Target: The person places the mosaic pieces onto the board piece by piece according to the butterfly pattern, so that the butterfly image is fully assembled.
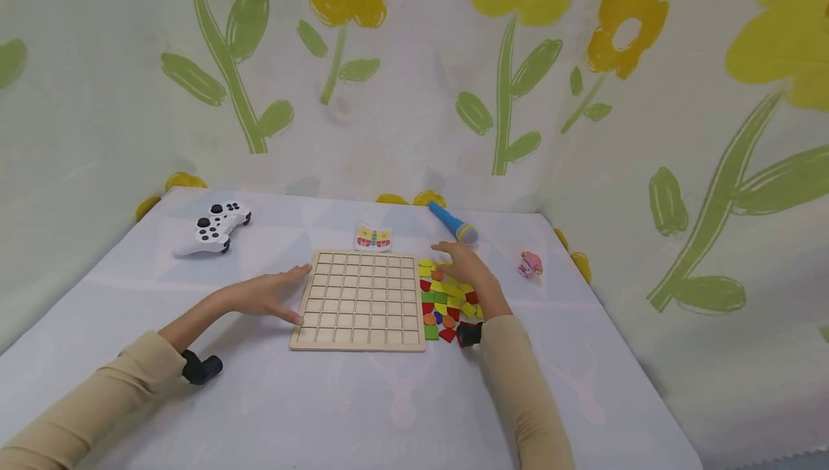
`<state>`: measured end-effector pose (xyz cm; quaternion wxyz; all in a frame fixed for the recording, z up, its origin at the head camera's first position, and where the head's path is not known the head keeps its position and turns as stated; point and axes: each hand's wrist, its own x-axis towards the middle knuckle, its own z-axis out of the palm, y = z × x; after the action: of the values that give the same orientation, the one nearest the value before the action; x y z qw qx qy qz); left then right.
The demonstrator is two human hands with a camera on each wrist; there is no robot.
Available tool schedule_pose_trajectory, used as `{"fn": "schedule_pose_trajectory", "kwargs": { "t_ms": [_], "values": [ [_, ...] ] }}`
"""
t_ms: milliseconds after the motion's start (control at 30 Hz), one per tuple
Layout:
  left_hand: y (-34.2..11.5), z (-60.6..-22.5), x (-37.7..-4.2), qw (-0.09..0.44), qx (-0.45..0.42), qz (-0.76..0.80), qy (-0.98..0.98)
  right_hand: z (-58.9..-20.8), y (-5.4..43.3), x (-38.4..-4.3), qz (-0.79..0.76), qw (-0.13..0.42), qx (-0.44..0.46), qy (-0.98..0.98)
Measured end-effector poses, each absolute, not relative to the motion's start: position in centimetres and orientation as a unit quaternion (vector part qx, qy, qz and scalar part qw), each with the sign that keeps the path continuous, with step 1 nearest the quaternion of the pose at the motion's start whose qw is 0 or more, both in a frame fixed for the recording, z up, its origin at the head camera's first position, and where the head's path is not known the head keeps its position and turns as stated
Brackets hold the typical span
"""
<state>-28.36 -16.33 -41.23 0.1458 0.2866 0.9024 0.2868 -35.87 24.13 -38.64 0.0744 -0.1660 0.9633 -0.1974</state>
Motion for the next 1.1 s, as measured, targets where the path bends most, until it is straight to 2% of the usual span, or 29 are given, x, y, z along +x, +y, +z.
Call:
{"fn": "schedule_pose_trajectory", "kwargs": {
  "t_ms": [267, 600, 833, 1100],
  "values": [
    [-16.3, -41.7, -28.0, 0.190, 0.303, 0.282, 0.890, -39.3, 24.1, -37.2, -0.204, 0.088, -0.164, 0.961],
    [-16.3, -42.1, -28.5, 0.195, 0.289, 0.281, 0.894, -39.6, 24.4, -37.4, -0.222, 0.087, -0.148, 0.960],
    [-16.2, -42.1, -28.7, 0.208, 0.285, 0.273, 0.895, -39.0, 24.5, -36.9, -0.214, 0.062, -0.169, 0.960],
    [-16.3, -41.5, -29.0, 0.207, 0.286, 0.259, 0.899, -38.9, 21.6, -35.7, -0.293, 0.020, -0.177, 0.939]
  ]
}}
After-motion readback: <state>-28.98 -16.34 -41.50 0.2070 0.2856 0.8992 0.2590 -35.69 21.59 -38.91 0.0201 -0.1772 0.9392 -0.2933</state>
